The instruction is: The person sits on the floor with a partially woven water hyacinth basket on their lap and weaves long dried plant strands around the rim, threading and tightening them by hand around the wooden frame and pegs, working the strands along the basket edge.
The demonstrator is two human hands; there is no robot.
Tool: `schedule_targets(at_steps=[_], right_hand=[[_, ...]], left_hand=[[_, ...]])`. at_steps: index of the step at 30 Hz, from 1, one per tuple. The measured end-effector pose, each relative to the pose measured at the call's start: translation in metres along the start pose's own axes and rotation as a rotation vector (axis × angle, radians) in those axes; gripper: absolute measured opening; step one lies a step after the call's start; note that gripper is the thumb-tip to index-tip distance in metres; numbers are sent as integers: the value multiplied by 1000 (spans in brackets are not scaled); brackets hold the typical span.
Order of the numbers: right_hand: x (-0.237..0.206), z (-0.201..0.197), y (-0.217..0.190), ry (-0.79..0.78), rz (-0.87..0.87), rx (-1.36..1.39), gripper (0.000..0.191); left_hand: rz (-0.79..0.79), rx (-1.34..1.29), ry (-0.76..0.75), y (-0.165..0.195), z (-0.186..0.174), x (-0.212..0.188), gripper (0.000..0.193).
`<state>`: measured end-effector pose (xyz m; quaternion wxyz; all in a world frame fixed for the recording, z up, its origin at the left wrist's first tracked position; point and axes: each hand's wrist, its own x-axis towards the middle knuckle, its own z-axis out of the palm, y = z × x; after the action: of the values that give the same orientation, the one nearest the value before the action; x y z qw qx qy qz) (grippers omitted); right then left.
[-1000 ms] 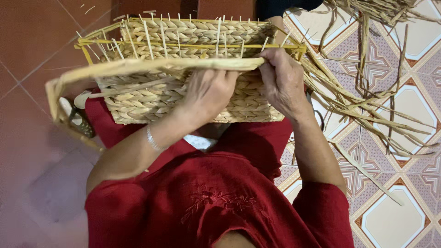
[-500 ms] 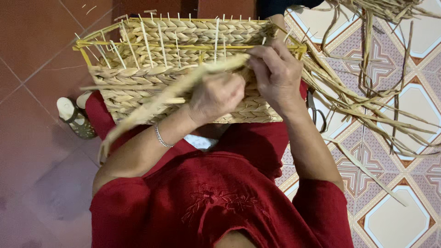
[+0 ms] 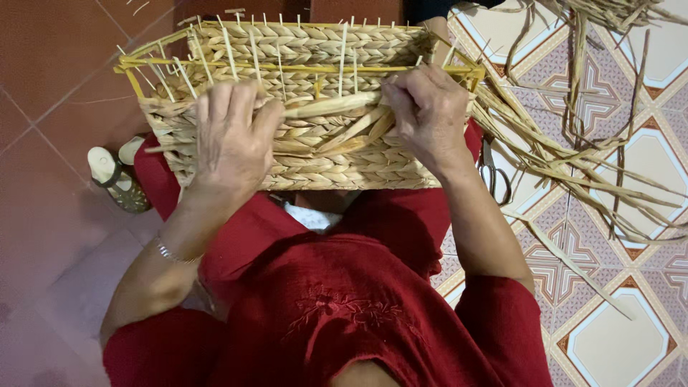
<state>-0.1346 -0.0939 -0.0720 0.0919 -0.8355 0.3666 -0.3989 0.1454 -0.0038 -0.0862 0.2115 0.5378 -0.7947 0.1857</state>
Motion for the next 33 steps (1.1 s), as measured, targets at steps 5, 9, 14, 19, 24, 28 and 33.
schedule_targets(at_steps=[5,9,14,19,24,28,33], right_hand=[[-5,13,8,51,32,-46,17],[-8,21,17,91,-14,-81,16],[-9,26,26,140,-49,-53,17],[-5,36,12,223,-85,-147,23],[-3,42,-1,156,-265,-226,15],[4,30,6,-23,-186,10,18],[6,-9,5,-300,-74,185,27]], left_hand=[[-329,-544,-440,-20,-16,-15,31],[-574,-796,-572,-60,-17,-20,18],[-839,-645,-625,-112,-49,-26,25],[-161,144,-115,-61,-68,-39,44],[46,-188,-73,19,-5,-13,71],[59,40,-34,42,18,-5,43],[83,-15,-97,24,22,2,12]])
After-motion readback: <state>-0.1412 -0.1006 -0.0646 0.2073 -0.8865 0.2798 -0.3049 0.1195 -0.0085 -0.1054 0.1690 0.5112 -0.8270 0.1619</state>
